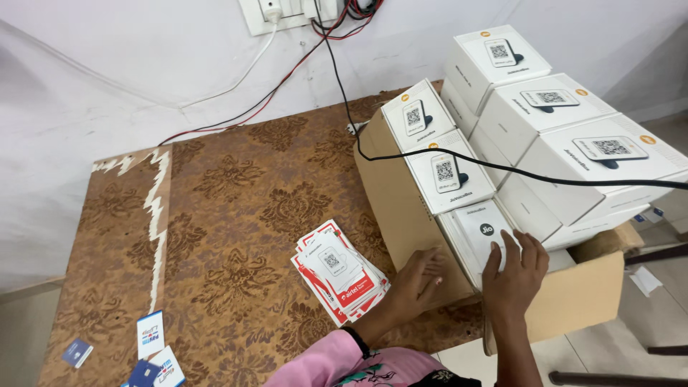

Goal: The person sits on the floor and sorts a stack of small cards with QR codes on a patterned mat. They pick up the cards, separate them into smaller piles, and place them back down on the mat.

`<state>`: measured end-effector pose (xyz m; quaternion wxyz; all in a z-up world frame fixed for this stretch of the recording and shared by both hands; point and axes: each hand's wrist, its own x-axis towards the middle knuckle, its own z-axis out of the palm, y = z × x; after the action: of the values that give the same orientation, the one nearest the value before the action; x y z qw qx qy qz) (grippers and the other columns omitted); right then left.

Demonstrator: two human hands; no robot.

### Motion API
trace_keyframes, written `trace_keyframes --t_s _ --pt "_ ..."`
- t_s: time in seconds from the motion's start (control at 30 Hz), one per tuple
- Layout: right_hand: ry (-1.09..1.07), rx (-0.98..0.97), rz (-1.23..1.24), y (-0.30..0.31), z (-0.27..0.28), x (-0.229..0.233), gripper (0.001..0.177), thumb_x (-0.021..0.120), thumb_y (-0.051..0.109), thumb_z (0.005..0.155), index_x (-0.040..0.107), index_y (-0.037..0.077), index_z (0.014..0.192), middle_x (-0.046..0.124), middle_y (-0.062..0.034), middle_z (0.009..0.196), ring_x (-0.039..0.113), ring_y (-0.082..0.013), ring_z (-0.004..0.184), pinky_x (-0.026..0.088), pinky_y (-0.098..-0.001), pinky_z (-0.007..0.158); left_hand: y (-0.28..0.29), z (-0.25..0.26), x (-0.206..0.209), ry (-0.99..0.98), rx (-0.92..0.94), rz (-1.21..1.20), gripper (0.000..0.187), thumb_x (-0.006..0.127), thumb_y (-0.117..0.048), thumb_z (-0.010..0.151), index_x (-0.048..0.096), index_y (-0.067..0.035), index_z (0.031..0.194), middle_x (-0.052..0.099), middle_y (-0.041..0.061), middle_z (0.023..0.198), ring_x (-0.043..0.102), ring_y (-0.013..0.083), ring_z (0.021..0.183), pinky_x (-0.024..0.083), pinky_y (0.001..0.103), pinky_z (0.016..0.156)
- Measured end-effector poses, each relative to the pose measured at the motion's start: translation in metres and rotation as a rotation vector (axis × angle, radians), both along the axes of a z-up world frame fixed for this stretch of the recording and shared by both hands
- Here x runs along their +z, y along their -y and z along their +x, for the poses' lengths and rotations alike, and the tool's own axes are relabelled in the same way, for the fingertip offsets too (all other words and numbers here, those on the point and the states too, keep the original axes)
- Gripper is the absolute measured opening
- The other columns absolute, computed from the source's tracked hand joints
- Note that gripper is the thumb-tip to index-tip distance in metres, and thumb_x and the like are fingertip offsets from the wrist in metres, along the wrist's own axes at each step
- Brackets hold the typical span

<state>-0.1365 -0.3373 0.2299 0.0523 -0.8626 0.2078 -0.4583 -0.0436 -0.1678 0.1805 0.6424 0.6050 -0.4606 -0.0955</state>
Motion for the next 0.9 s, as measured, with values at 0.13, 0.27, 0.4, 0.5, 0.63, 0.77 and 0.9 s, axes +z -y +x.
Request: trace_keyframes --t_s 0.13,0.27,0.4,0.5,0.63,0.77,0.9 --pt "0.025 0.228 0.057 -0.049 0.022 -0.001 0.027 0.066 0.001 0.094 0.070 0.004 0.121 0.066 -0.0125 0.129 0.058 -0.0352 0.126 0.048 -0.0469 0.105 -0.046 0.014 -0.029 -0.051 0.305 0.079 0.045 0.063 -0.002 0.099 0.052 0.000 0.143 0.062 0.017 0.128 0.067 0.0283 0.116 0.056 0.038 0.097" --pt "-0.157 0.565 0.278 -0.109 0.051 -0.032 0.019 0.068 0.008 0.089 0.073 0.006 0.108 0.069 -0.0126 0.119 0.063 -0.0335 0.113 0.050 -0.0431 0.094 -0.090 0.039 -0.077 -0.265 0.617 0.047 0.031 0.059 -0.003 0.099 0.059 -0.001 0.130 0.069 0.011 0.122 0.068 0.0212 0.112 0.058 0.035 0.092" --pt "-0.428 0.852 0.322 -0.131 0.084 -0.081 0.023 0.067 0.012 0.091 0.073 0.004 0.112 0.069 -0.0148 0.124 0.061 -0.0351 0.119 0.049 -0.0438 0.100 -0.142 0.057 -0.130 -0.354 0.842 0.108 0.028 0.062 -0.002 0.096 0.064 -0.001 0.125 0.071 0.010 0.105 0.068 0.0178 0.095 0.058 0.033 0.083" --pt "-0.622 0.970 0.318 -0.139 0.108 -0.115 0.034 0.068 0.018 0.092 0.068 0.000 0.121 0.065 -0.0194 0.130 0.058 -0.0369 0.124 0.046 -0.0445 0.104 -0.171 0.065 -0.160 -0.505 0.861 0.031 0.022 0.060 -0.003 0.098 0.065 -0.001 0.119 0.073 0.008 0.093 0.069 0.0139 0.082 0.060 0.029 0.074" --pt "-0.662 0.926 0.139 -0.154 0.135 -0.142 0.062 0.073 0.031 0.092 0.055 -0.013 0.132 0.052 -0.0317 0.137 0.049 -0.0447 0.127 0.040 -0.0483 0.107 -0.191 0.058 -0.171 -0.590 0.803 -0.022 0.018 0.058 -0.007 0.101 0.064 0.000 0.116 0.069 0.006 0.080 0.065 0.0109 0.065 0.055 0.028 0.059" --pt "-0.770 0.819 0.032 -0.166 0.141 -0.156 0.070 0.074 0.033 0.085 0.052 -0.016 0.131 0.051 -0.0299 0.135 0.048 -0.0442 0.128 0.039 -0.0491 0.109 -0.193 0.055 -0.158 -0.597 0.755 0.018 0.018 0.059 -0.009 0.101 0.063 0.000 0.116 0.068 0.006 0.075 0.064 0.0106 0.059 0.053 0.027 0.054" --pt "-0.670 0.833 0.050 -0.169 0.132 -0.171 0.061 0.073 0.027 0.086 0.057 -0.015 0.129 0.056 -0.0297 0.131 0.052 -0.0437 0.121 0.043 -0.0486 0.104 -0.192 0.053 -0.148 -0.692 0.737 0.002 0.019 0.059 -0.010 0.101 0.063 0.001 0.115 0.067 0.005 0.075 0.062 0.0107 0.059 0.050 0.027 0.052"
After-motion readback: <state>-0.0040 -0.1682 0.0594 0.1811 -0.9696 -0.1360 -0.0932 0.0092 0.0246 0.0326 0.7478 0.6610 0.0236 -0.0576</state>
